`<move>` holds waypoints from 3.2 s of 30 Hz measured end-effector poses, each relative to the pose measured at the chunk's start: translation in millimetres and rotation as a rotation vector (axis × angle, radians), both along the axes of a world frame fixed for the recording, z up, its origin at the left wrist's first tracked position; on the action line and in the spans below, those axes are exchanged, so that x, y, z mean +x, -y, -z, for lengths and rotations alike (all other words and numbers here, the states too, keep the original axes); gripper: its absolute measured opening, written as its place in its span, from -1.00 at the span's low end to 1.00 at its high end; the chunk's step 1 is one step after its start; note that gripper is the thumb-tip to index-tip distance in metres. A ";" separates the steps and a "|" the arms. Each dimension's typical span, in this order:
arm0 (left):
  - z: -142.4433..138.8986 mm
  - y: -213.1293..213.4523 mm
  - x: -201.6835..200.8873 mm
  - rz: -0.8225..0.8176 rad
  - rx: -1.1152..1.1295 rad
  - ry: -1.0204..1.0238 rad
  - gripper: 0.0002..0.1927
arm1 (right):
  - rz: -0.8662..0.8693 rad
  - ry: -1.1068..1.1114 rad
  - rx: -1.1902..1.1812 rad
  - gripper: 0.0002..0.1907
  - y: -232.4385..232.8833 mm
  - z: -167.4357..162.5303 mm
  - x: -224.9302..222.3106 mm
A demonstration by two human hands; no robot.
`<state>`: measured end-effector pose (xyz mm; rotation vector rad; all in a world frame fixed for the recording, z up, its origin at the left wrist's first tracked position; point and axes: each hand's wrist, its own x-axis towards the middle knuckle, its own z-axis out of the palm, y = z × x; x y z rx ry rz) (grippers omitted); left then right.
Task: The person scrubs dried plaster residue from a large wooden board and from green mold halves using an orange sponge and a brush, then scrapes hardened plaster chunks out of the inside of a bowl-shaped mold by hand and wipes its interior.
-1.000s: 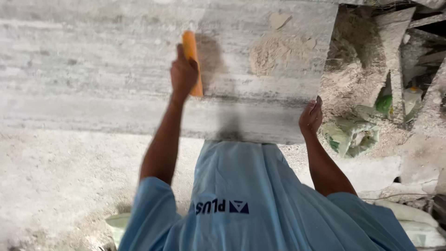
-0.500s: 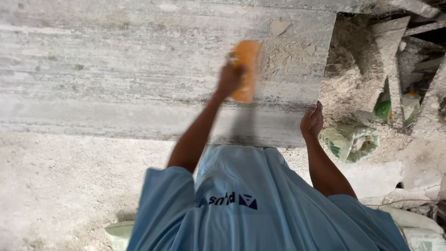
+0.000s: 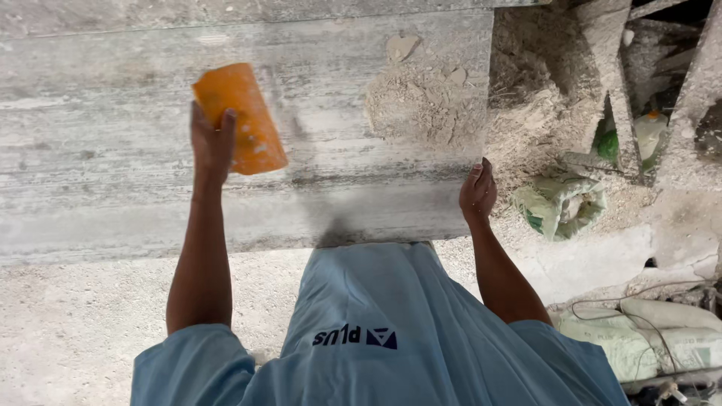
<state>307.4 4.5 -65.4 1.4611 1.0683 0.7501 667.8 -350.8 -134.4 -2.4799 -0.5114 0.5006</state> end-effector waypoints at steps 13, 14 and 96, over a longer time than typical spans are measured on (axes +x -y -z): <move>18.5 155.7 333.9 0.345 0.050 -0.280 -0.37 | -0.029 0.100 -0.028 -0.40 2.0 -1.6 0.8; 16.4 137.8 315.0 0.403 -0.123 -0.299 -0.33 | -0.038 0.102 -0.006 -0.40 2.8 -0.3 2.2; -19.2 4.7 266.2 0.477 -0.128 -0.023 -0.56 | -0.020 0.072 -0.003 -0.47 10.5 -5.8 10.7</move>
